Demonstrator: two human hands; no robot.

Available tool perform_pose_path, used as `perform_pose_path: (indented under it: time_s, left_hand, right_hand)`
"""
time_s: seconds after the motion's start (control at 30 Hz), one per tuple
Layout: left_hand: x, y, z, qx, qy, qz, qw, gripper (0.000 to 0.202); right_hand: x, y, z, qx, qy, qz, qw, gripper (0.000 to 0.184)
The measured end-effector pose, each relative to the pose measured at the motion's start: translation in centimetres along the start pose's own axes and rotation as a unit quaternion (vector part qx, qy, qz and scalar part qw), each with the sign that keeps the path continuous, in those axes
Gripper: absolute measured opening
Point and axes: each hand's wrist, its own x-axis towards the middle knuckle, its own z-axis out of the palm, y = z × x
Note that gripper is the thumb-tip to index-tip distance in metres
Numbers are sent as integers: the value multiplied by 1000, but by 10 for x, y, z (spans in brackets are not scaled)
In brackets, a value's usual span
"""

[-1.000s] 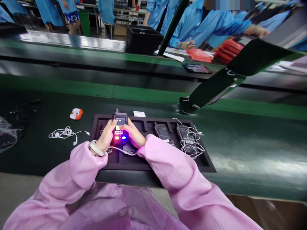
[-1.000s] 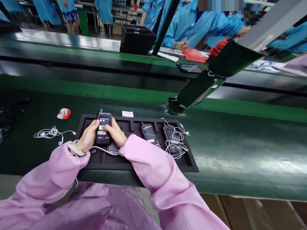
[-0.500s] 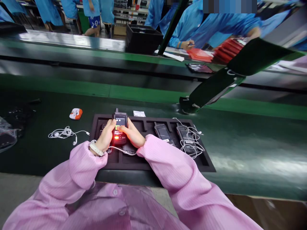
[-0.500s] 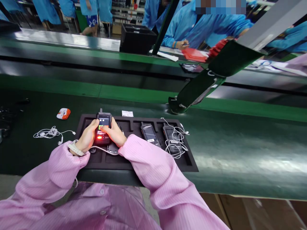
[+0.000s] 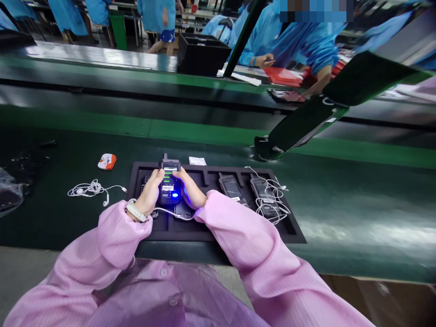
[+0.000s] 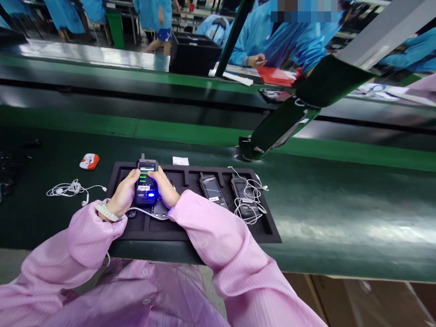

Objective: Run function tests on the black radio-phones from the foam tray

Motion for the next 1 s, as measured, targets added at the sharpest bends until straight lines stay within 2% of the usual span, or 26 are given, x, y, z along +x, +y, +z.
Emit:
perform_pose_path:
  time_s: [0.53,0.73,0.93,1.0]
  left_hand:
    - [-2,5,2,5,-16,10,1000,41]
    - [-3,7,4,-10,-20,10,1000,34]
    - [-3,6,5,-3,-20,14,1000,33]
    - [-3,6,5,1,-18,18,1000,33]
  right_hand:
    - [-3,-8,-2,-14,-15,-18,1000,42]
    - [-5,-15,-4,-47,-27,-51,997,46]
    - [-9,-19,-4,-49,-26,-55,997,31]
    - [-11,-20,-4,-46,-27,-54,997,31]
